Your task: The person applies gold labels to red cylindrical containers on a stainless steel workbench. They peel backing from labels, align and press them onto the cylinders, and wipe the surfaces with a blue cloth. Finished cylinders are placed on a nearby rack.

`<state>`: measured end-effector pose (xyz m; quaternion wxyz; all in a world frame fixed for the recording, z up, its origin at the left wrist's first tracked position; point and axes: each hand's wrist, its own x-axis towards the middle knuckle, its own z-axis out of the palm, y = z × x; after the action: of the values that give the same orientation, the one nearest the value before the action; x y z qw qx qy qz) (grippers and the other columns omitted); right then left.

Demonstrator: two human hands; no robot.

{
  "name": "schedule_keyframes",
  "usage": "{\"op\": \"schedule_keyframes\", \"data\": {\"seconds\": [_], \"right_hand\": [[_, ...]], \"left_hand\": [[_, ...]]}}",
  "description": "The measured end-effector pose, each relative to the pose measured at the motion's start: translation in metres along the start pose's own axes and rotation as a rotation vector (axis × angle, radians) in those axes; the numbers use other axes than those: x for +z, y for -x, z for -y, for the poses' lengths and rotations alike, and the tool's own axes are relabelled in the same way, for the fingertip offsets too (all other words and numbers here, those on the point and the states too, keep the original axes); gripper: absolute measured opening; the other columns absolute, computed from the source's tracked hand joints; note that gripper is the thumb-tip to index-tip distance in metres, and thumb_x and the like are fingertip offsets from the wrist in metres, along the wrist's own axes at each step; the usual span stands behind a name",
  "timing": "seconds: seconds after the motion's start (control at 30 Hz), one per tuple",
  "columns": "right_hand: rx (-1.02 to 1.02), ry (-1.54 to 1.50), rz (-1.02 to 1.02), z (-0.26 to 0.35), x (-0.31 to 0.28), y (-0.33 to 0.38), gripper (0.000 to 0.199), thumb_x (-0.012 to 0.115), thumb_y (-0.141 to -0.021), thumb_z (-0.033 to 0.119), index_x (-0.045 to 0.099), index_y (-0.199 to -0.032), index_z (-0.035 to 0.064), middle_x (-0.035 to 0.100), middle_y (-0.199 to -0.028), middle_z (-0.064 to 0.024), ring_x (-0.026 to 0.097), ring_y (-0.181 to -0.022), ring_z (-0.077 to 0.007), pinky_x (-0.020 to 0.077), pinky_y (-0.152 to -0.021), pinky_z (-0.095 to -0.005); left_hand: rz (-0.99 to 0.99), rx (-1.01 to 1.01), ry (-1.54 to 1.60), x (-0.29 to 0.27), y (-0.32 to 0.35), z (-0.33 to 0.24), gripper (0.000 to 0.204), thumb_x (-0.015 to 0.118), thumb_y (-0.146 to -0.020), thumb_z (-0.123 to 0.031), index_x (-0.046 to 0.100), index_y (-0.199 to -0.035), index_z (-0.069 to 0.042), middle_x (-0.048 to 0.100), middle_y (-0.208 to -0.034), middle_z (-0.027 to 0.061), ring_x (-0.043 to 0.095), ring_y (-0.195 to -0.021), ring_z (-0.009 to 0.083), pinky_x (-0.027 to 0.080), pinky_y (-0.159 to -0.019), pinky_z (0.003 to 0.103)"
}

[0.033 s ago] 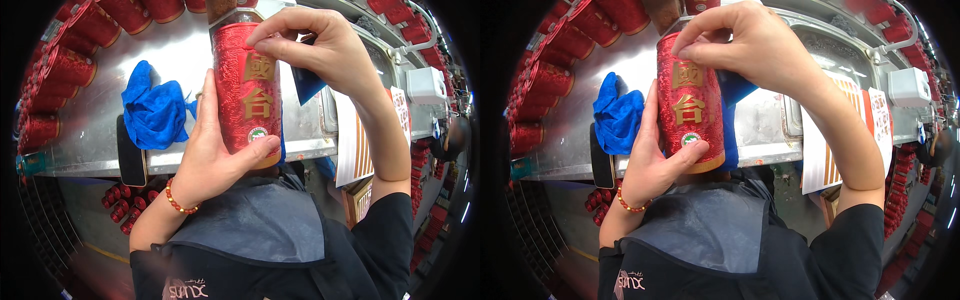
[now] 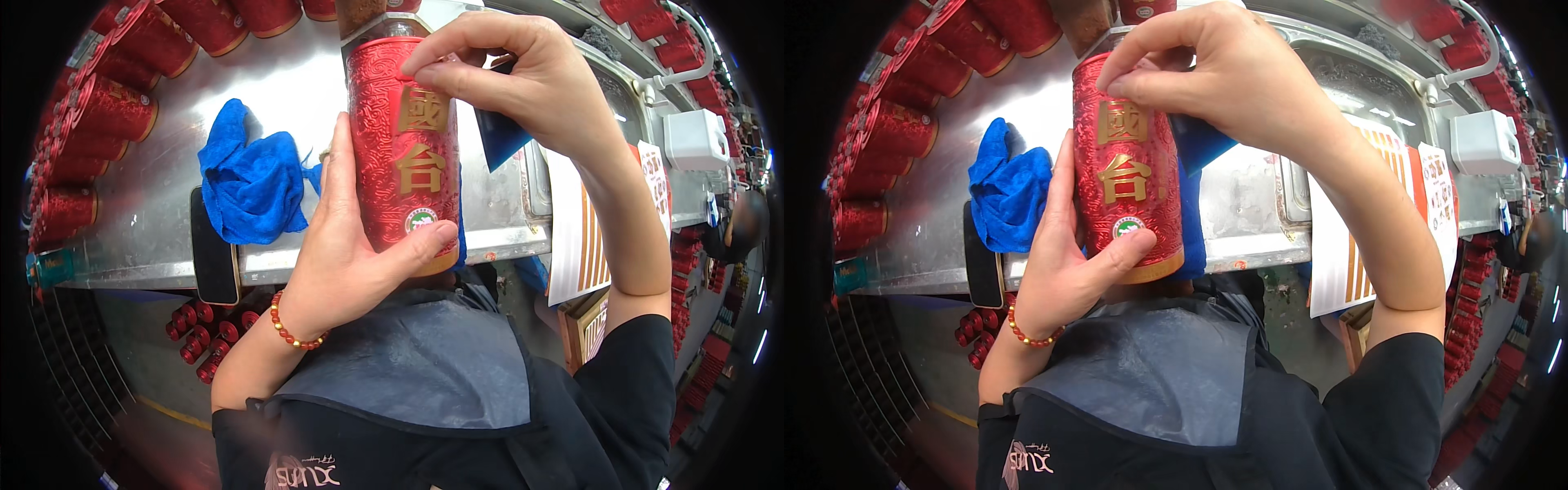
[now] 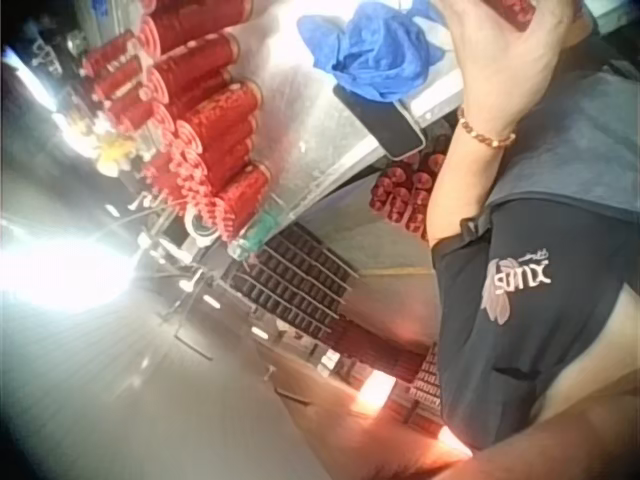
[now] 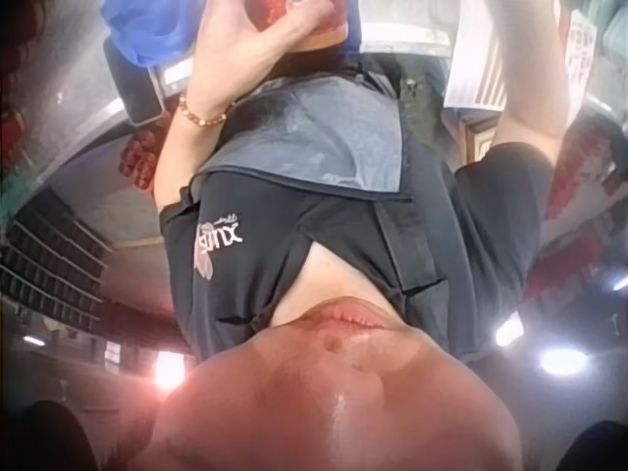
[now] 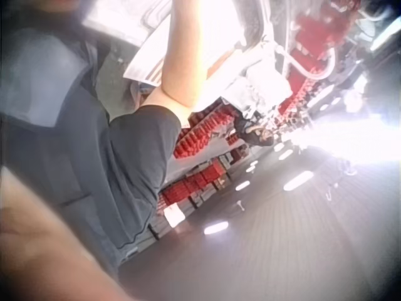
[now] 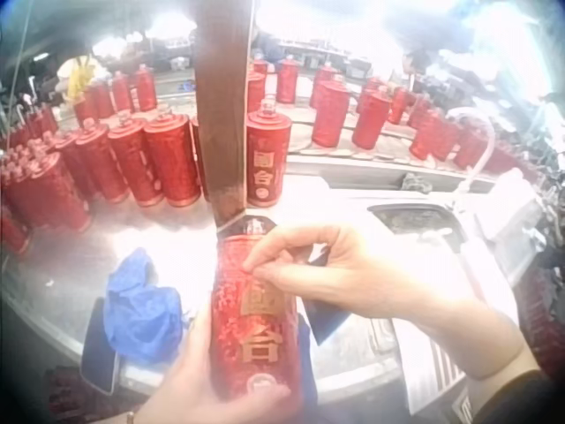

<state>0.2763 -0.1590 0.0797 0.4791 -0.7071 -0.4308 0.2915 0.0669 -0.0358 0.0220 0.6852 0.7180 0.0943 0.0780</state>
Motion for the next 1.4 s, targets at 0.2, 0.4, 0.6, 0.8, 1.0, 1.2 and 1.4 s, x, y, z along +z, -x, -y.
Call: {"op": "schedule_keyframes", "data": {"seconds": [0.2,0.4,0.6,0.8,1.0,1.2,1.4], "right_hand": [[-0.134,0.238,-0.006,0.006,-0.003,-0.003,0.015,0.074,-0.096,0.017,0.079,-0.107,0.0079,0.073,-0.092,0.0000,0.063,-0.082,-0.0056,0.0510,-0.075,-0.0227],[-0.237,0.319,-0.039,0.002,0.000,-0.005,0.014,0.076,-0.094,0.017,0.080,-0.104,0.0078,0.073,-0.092,-0.0018,0.064,-0.083,-0.0084,0.0521,-0.076,-0.0250],[-0.216,0.272,-0.046,0.001,0.002,-0.006,0.014,0.076,-0.094,0.017,0.080,-0.104,0.0077,0.073,-0.092,-0.0022,0.064,-0.083,-0.0086,0.0524,-0.076,-0.0254],[-0.224,0.269,-0.046,0.002,0.003,-0.007,0.015,0.077,-0.093,0.020,0.081,-0.103,0.0096,0.074,-0.092,-0.0018,0.066,-0.083,-0.0088,0.0535,-0.075,-0.0261],[-0.222,0.261,-0.041,0.003,0.003,-0.007,0.015,0.077,-0.093,0.021,0.081,-0.103,0.0098,0.074,-0.092,-0.0018,0.066,-0.083,-0.0091,0.0536,-0.075,-0.0262],[-0.201,0.272,-0.054,0.003,0.003,-0.006,0.015,0.078,-0.093,0.019,0.081,-0.103,0.0086,0.074,-0.093,-0.0019,0.065,-0.084,-0.0092,0.0532,-0.076,-0.0261],[-0.195,0.259,-0.049,0.004,0.003,-0.006,0.015,0.078,-0.092,0.020,0.081,-0.103,0.0088,0.075,-0.095,-0.0028,0.066,-0.086,-0.0100,0.0537,-0.077,-0.0270]], "left_hand": [[-0.010,-0.011,0.035,0.000,0.001,0.002,0.116,0.082,-0.089,-0.026,-0.002,-0.161,0.009,0.037,-0.147,0.0252,0.047,-0.137,0.0327,0.042,-0.114,0.041],[0.016,-0.017,0.014,-0.003,0.001,0.001,0.116,0.082,-0.090,-0.025,-0.003,-0.161,0.008,0.036,-0.148,0.0256,0.046,-0.139,0.0328,0.040,-0.115,0.042],[0.002,-0.020,0.078,0.000,0.002,0.000,0.113,0.080,-0.092,-0.026,-0.003,-0.161,0.008,0.036,-0.149,0.0251,0.046,-0.139,0.0317,0.040,-0.115,0.041],[-0.026,-0.004,0.082,0.003,0.001,0.003,0.104,0.073,-0.098,-0.022,-0.003,-0.162,0.007,0.035,-0.150,0.0238,0.045,-0.138,0.0304,0.038,-0.116,0.040],[-0.030,0.007,0.120,0.004,0.001,0.003,0.102,0.072,-0.099,-0.022,-0.002,-0.162,0.007,0.035,-0.150,0.0226,0.045,-0.138,0.0287,0.038,-0.116,0.040],[-0.102,-0.040,0.336,0.006,-0.013,-0.006,0.093,0.072,-0.100,-0.020,0.008,-0.161,0.008,0.046,-0.147,0.0207,0.052,-0.133,0.0238,0.045,-0.111,0.036],[-0.154,-0.035,0.374,0.012,-0.021,-0.005,0.085,0.070,-0.101,-0.017,0.014,-0.160,0.008,0.051,-0.144,0.0190,0.056,-0.130,0.0214,0.049,-0.106,0.035]]}}
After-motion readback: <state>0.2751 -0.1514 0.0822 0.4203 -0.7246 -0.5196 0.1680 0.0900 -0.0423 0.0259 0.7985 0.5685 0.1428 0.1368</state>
